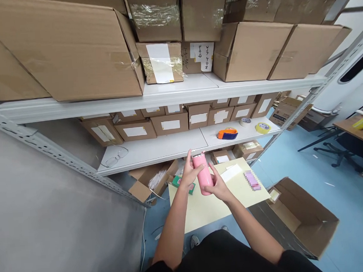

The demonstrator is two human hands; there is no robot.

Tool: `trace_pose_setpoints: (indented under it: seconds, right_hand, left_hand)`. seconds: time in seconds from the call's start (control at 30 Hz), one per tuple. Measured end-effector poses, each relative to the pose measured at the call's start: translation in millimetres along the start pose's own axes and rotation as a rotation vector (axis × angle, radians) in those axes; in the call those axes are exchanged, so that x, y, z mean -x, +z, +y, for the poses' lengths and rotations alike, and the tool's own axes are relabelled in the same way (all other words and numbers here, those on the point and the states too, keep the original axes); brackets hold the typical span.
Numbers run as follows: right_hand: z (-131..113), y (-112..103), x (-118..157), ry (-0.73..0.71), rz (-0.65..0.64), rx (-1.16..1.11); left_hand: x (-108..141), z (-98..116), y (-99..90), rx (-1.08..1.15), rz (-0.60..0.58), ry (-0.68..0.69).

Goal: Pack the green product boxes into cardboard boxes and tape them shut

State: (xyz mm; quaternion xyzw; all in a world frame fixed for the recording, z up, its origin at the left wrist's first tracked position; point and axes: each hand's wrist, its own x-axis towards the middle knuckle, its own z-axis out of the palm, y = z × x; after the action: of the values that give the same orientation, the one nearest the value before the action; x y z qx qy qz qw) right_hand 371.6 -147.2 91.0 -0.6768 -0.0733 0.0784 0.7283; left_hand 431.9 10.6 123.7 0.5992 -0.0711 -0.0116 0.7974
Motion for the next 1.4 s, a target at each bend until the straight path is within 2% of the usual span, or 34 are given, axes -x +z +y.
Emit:
trace_pose_setpoints:
  seconds: [0.13, 0.27, 0.4, 0.57, 0.7, 0.87, 1.0, 1.07, 1.2, 1.27, 1.4]
  right_hand:
    - [-1, 1, -1, 0.015, 0.133, 0.132]
    - [-1, 1, -2, 0.003, 0.045, 0.084]
    - [-2, 2, -3, 0.013, 0.184, 0.223]
    - [-4, 3, -4, -0.035, 0.092, 0.152]
    - [-6, 2, -6, -0.023, 0.206, 0.248]
    - [-1, 1, -9, -0.013, 0.136, 0.144]
    - [4, -6, -12, 0.034, 0.113, 0.114]
    - [3, -14, -16, 0.042, 0.077, 0.125]
    - [-5, -33, -40, -0.007, 0.116, 0.136]
    - [-7, -42, -57, -0.014, 0.050, 0.094]
    - [1, -50, -86, 0.074, -0.192, 0.003]
  left_hand:
    - [-2, -2, -4.2, -0.040, -0.010, 0.001]
    - [-1, -2, -3.1, 0.045, -0.053, -0.042]
    - [-2, -5, -2.4, -0.002, 0.004, -0.026]
    - [-7, -12, -8.2, 0.112, -0.009, -0.088]
    - [-8, -16, -12.0, 0.119, 0.008, -0.084]
    - [-7, -16, -12.3, 0.176, -0.035, -0.108]
    - [-7, -22, -15.7, 0.090, -0.035, -0.107]
    - [-7, -29, -19.6, 0.070, -0.030, -0.121]
    - [-2, -52, -27.8, 0.057, -0.027, -0.168]
    - [1, -66, -30.4, 0.056, -0.046, -0.196]
    - [9, -90, -32.7, 0.083, -0.107, -0.249]
